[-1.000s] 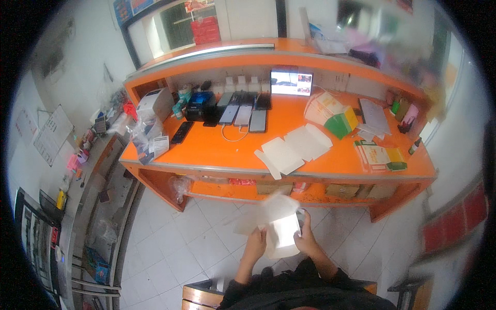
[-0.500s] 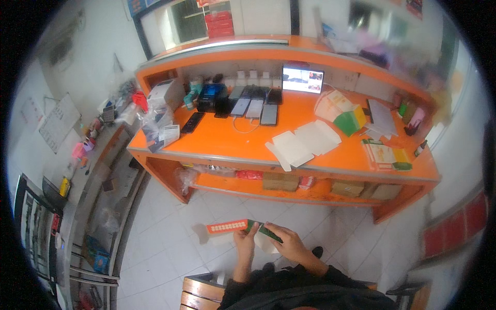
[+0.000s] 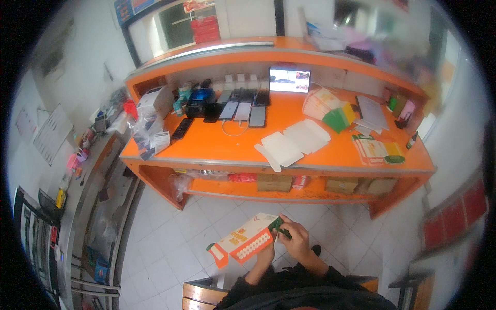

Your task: The person assembles multiple small cardboard boxes at an orange counter. They fold the flat pieces into shape, tuck flaps, and stack the finished boxes on the counter and a nearby bench.

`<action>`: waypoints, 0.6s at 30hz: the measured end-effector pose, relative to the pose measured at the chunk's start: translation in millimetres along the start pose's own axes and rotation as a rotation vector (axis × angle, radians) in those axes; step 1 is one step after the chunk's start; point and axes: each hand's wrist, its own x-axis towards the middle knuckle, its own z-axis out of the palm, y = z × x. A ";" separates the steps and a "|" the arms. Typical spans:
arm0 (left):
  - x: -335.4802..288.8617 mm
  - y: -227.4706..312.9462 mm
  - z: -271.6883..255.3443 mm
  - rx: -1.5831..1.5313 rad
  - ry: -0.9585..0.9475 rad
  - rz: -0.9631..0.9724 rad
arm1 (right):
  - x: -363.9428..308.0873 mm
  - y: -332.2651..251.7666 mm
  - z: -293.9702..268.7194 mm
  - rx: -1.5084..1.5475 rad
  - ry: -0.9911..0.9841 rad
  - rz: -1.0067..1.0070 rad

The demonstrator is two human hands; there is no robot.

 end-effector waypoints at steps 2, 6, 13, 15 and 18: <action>-1.8 -52.1 6.2 0.207 0.032 0.212 | -1.3 -2.1 -3.5 -0.007 0.028 0.012; -1.1 -27.8 6.1 -0.041 -0.115 -0.048 | -0.7 -2.1 -13.0 -0.056 0.046 0.064; -15.7 -16.7 -12.2 -0.112 -0.324 -0.104 | -1.0 4.7 -14.1 0.083 0.085 0.150; -21.6 -17.3 -22.3 -0.102 -0.415 -0.127 | 0.1 2.1 -13.8 0.147 0.098 0.186; -29.8 -18.4 -33.4 -0.081 -0.512 -0.140 | 1.2 -0.6 -14.6 0.187 0.099 0.215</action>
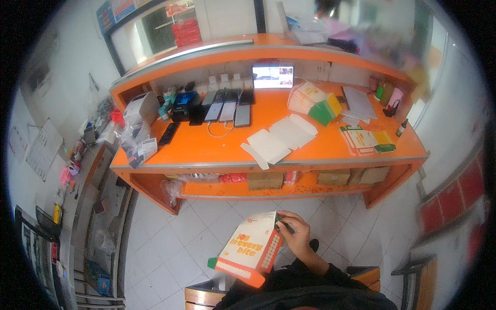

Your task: The person assembles multiple small cardboard boxes at an orange counter. They fold the flat pieces into shape, tuck flaps, and stack the finished boxes on the counter and a nearby bench.

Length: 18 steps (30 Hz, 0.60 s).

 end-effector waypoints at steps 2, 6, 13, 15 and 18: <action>-1.6 0.1 3.6 0.002 0.007 0.005 | 0.0 -2.2 -0.7 0.011 -0.018 0.018; 7.8 8.2 9.6 0.005 0.191 0.079 | -1.2 -1.8 -3.2 0.009 -0.077 0.014; 39.4 23.5 26.2 0.044 0.407 0.162 | -9.4 -15.4 -11.8 -0.466 -0.182 -0.349; 39.9 27.1 24.3 -0.007 0.341 0.023 | -15.0 -14.3 -12.3 -0.522 -0.183 -0.355; 38.0 29.2 28.9 -0.255 0.316 0.056 | -13.0 -6.1 -14.9 -0.436 -0.168 -0.378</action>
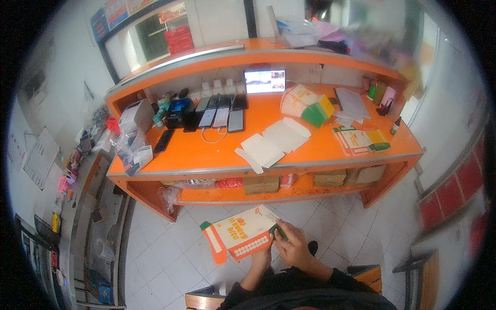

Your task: The person assembles multiple small cardboard boxes at an orange counter. They fold the flat pieces into shape, tuck flaps, and stack the finished boxes on the counter and a nearby bench.

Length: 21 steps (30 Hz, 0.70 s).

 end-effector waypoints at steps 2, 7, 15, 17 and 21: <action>-1.1 -11.2 0.9 -0.301 -0.056 -0.082 | -7.8 15.0 1.3 0.162 0.009 0.088; -3.7 -4.2 4.5 0.134 -0.263 0.038 | -24.1 40.2 6.8 0.566 0.063 0.511; -0.3 -3.7 1.0 -0.011 -0.402 -0.113 | -24.1 54.1 11.9 0.754 -0.197 0.507; 0.9 -1.3 -7.8 0.047 -0.473 -0.138 | -26.8 55.6 12.0 0.927 -0.327 0.579; 17.3 -16.4 -32.4 -0.043 -0.286 0.042 | -24.6 52.5 2.7 1.107 -0.400 0.586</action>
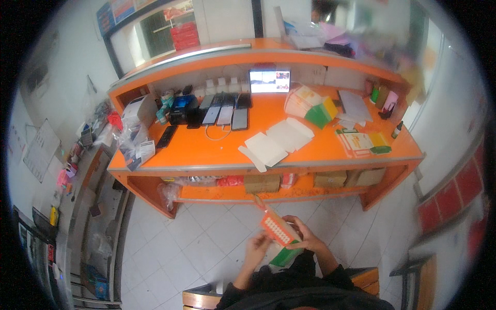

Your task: The person assembles multiple small cardboard boxes at an orange counter. They fold the flat pieces into shape, tuck flaps, and stack the finished boxes on the counter and a nearby bench.

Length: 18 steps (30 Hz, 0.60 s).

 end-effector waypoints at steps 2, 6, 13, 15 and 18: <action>4.8 10.4 -3.9 0.047 0.220 0.162 | -2.4 -5.3 -0.6 0.162 -0.003 -0.004; 15.7 27.5 -6.9 0.128 0.227 0.083 | -5.8 4.3 1.4 0.350 -0.021 0.042; 19.6 -0.5 -25.6 0.107 0.176 -0.113 | 3.1 65.9 -4.2 0.111 0.134 0.012; 17.5 1.3 -28.0 0.552 0.090 -0.062 | 8.5 17.7 18.8 0.453 0.247 0.123; 14.5 -9.4 -0.7 0.928 0.156 0.486 | 17.0 14.0 35.4 0.216 0.365 0.150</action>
